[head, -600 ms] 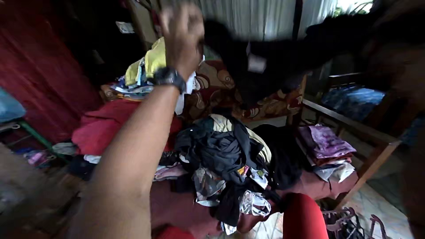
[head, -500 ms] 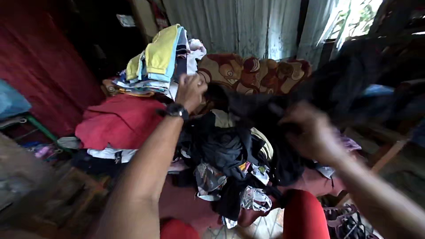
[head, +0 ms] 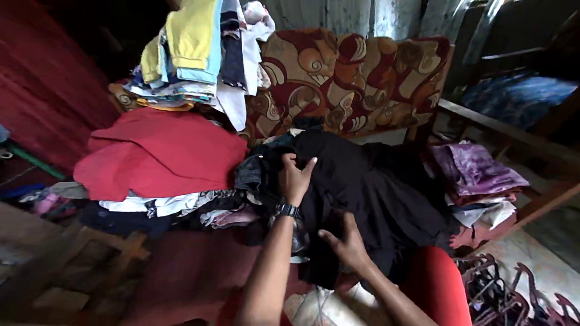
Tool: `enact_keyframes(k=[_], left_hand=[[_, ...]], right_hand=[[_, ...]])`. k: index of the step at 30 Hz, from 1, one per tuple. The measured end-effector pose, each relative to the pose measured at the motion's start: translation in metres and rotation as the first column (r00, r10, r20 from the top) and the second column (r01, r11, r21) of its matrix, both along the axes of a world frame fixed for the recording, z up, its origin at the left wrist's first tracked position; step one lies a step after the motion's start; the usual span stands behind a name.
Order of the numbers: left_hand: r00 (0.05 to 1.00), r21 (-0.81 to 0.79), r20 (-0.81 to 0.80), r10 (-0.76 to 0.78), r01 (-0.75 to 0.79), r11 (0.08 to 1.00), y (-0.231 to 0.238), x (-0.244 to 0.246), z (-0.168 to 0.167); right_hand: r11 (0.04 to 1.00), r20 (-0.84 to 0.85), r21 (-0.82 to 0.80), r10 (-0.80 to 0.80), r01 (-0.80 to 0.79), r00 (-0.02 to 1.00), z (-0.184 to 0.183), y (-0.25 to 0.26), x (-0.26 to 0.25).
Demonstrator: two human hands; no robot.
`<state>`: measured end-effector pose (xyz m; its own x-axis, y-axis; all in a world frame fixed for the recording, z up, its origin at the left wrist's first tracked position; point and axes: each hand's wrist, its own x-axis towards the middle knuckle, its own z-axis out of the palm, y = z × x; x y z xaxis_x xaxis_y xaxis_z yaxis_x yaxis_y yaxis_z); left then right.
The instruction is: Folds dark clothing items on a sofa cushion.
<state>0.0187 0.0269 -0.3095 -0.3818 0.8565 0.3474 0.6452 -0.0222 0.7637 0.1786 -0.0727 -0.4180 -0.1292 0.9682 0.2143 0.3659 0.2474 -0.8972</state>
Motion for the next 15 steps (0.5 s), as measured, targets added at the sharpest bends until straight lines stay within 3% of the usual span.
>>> enact_keyframes(k=[2, 5, 7, 12, 13, 15], left_hand=[[0.993, -0.004, 0.103, 0.050, -0.050, 0.999, 0.012, 0.010, -0.013], [0.999, -0.073, 0.054, 0.002, 0.002, 0.997, 0.011, 0.007, -0.024], [0.996, -0.079, 0.067, -0.067, 0.072, 0.994, 0.010, -0.002, -0.024], [0.978, -0.009, 0.182, -0.103, 0.107, 0.994, 0.013, -0.007, -0.031], [0.976, 0.001, 0.192, -0.105, 0.107, 0.994, 0.014, -0.007, -0.033], [0.975, -0.007, 0.195, -0.103, 0.106, 0.994, 0.013, -0.007, -0.034]], right_hand=[[0.993, 0.081, 0.060, -0.102, 0.097, 0.992, -0.014, 0.001, -0.022], [0.953, 0.179, 0.258, -0.208, 0.158, 0.962, -0.040, 0.002, -0.030], [0.975, 0.220, 0.203, -0.137, 0.092, 0.966, -0.034, -0.005, -0.018], [0.985, 0.380, -0.174, 0.051, 0.017, 0.923, -0.002, -0.025, 0.034], [0.983, 0.347, -0.177, 0.023, 0.042, 0.938, 0.005, -0.023, 0.047], [0.992, 0.210, 0.048, -0.128, 0.120, 0.969, 0.022, -0.013, 0.071]])
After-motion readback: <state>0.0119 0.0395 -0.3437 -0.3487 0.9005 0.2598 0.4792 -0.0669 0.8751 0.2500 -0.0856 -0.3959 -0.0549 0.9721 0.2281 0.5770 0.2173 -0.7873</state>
